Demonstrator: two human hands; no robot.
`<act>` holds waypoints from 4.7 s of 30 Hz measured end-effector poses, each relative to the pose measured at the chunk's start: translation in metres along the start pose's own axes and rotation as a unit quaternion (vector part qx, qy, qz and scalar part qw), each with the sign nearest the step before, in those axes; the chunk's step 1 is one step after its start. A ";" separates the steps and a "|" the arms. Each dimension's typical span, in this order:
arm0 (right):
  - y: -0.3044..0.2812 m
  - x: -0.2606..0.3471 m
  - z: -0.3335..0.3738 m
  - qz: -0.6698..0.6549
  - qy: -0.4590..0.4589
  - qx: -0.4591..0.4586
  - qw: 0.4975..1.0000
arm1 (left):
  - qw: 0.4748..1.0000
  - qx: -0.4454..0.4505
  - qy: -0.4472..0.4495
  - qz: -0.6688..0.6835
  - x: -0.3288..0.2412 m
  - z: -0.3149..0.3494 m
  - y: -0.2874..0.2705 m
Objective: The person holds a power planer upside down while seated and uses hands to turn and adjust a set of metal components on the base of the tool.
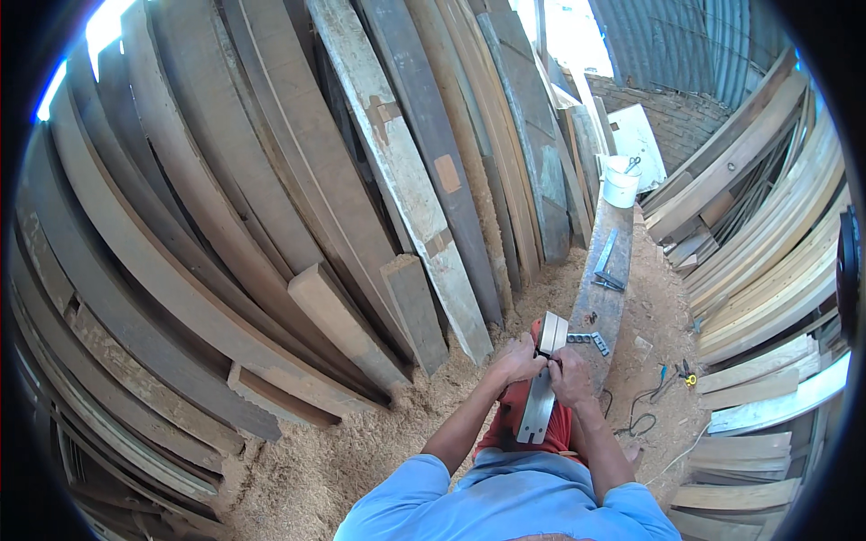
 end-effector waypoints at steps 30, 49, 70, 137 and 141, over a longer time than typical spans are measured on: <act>-0.001 -0.017 0.000 0.003 0.049 -0.006 0.999 | 1.000 0.007 0.019 0.000 0.005 -0.018 0.013; -0.002 -0.018 0.003 -0.004 0.068 -0.010 0.998 | 1.000 0.003 -0.003 0.020 0.002 -0.006 0.003; -0.041 -0.057 0.038 -0.189 0.230 -0.053 0.953 | 0.999 0.005 0.016 0.040 0.005 -0.009 0.004; 0.002 0.011 -0.021 0.037 0.090 0.058 0.994 | 0.957 -0.176 0.020 0.231 0.011 -0.002 -0.011; 0.000 0.007 -0.018 0.012 0.087 0.054 0.995 | 0.958 -0.166 0.021 0.232 0.005 -0.001 -0.013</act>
Point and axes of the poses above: each hand's wrist, its own z-axis away from the middle knuckle, its own y-axis out of the palm, x = y × z, the point moved 8 cm from there along -z, towards the middle knuckle, and after that the axes turned 13 degrees about -z, right-handed, at the moved point
